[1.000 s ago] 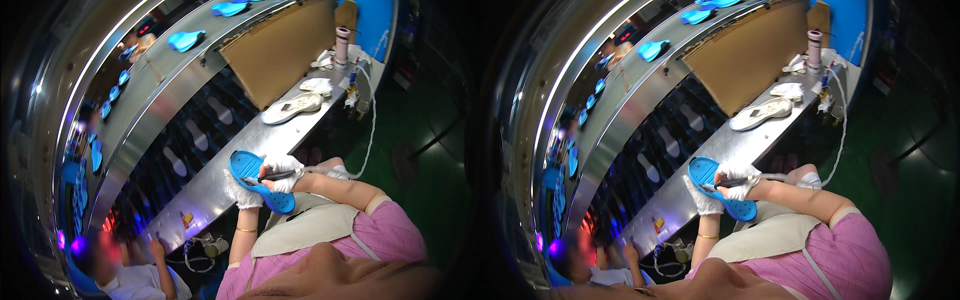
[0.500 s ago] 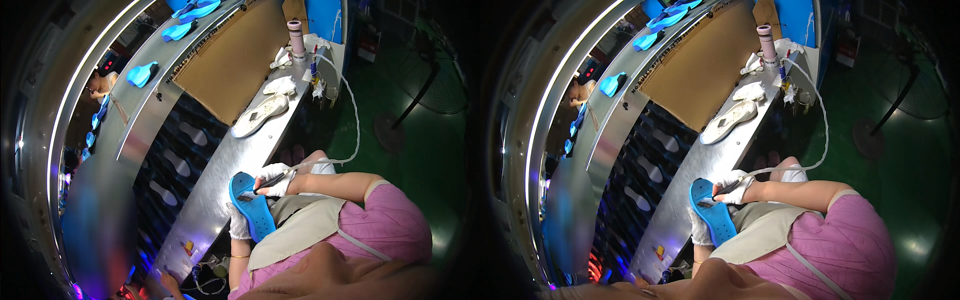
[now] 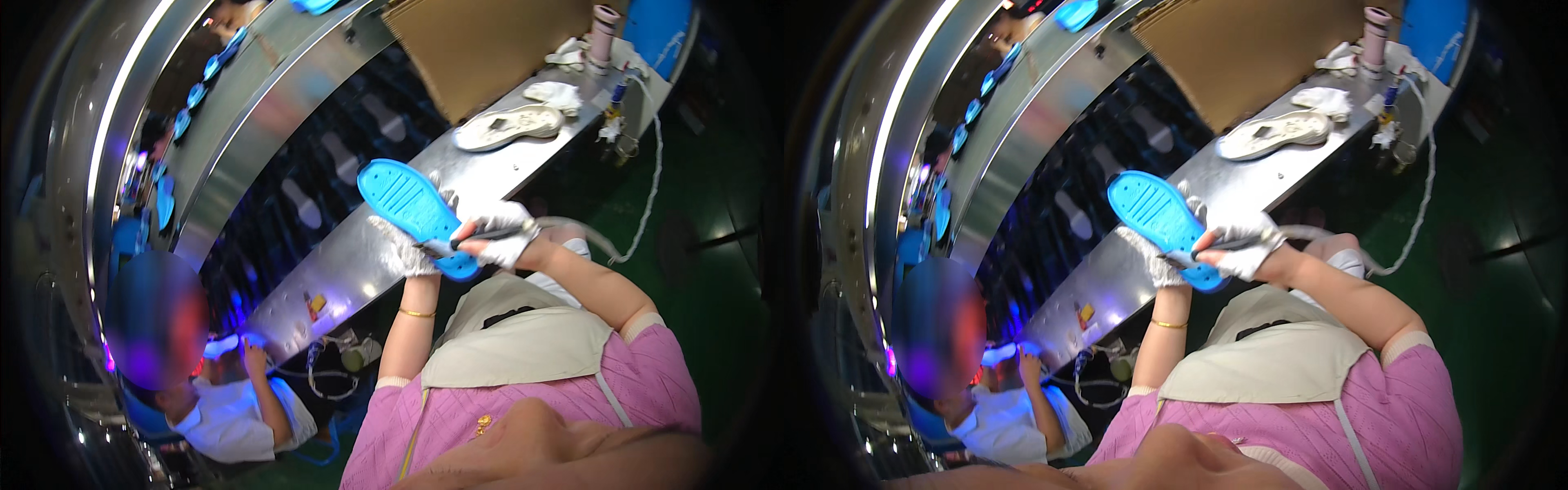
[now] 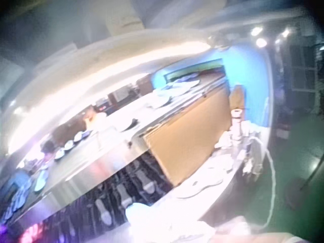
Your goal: The person applies adhesive to shoe soles using a brush applicator tool and places them onto a conveyor belt.
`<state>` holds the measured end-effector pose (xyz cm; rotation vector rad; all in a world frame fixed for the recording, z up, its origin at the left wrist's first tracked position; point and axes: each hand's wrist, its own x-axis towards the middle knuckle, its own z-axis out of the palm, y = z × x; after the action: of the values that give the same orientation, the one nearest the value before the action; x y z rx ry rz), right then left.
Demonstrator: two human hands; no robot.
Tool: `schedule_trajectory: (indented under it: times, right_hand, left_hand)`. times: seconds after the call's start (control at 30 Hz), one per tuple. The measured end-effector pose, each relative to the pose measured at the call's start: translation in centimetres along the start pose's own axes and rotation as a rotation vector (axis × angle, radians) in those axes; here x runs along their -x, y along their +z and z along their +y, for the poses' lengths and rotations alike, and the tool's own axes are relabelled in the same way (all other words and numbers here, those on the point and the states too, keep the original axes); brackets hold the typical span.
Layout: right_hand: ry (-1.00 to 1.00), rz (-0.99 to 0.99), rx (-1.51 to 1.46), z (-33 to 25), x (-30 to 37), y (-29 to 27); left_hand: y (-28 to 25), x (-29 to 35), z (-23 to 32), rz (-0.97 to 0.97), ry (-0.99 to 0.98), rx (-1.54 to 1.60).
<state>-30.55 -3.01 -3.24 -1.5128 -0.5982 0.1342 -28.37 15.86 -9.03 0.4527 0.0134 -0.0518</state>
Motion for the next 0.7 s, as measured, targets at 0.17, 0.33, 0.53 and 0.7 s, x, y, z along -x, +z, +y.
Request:
schedule_trajectory:
  times: [0.17,0.33,0.53,0.7]
  right_hand:
    - [0.191,0.100,-0.156,-0.9,-0.5,1.0]
    - [0.155,-0.058,-0.203,-1.2,-0.5,1.5]
    - [0.019,-0.137,-0.194,-1.0,-0.9,1.4]
    - [0.375,-0.045,-0.693,-1.0,-1.4,0.8]
  left_hand:
    - [0.8,-0.7,0.9,0.042,0.123,0.047]
    - [1.8,-2.0,2.5,-0.374,0.093,0.341]
    - [3.5,-2.4,4.3,-0.442,0.180,0.277]
    - [4.3,-2.8,5.7,-0.612,0.181,0.130]
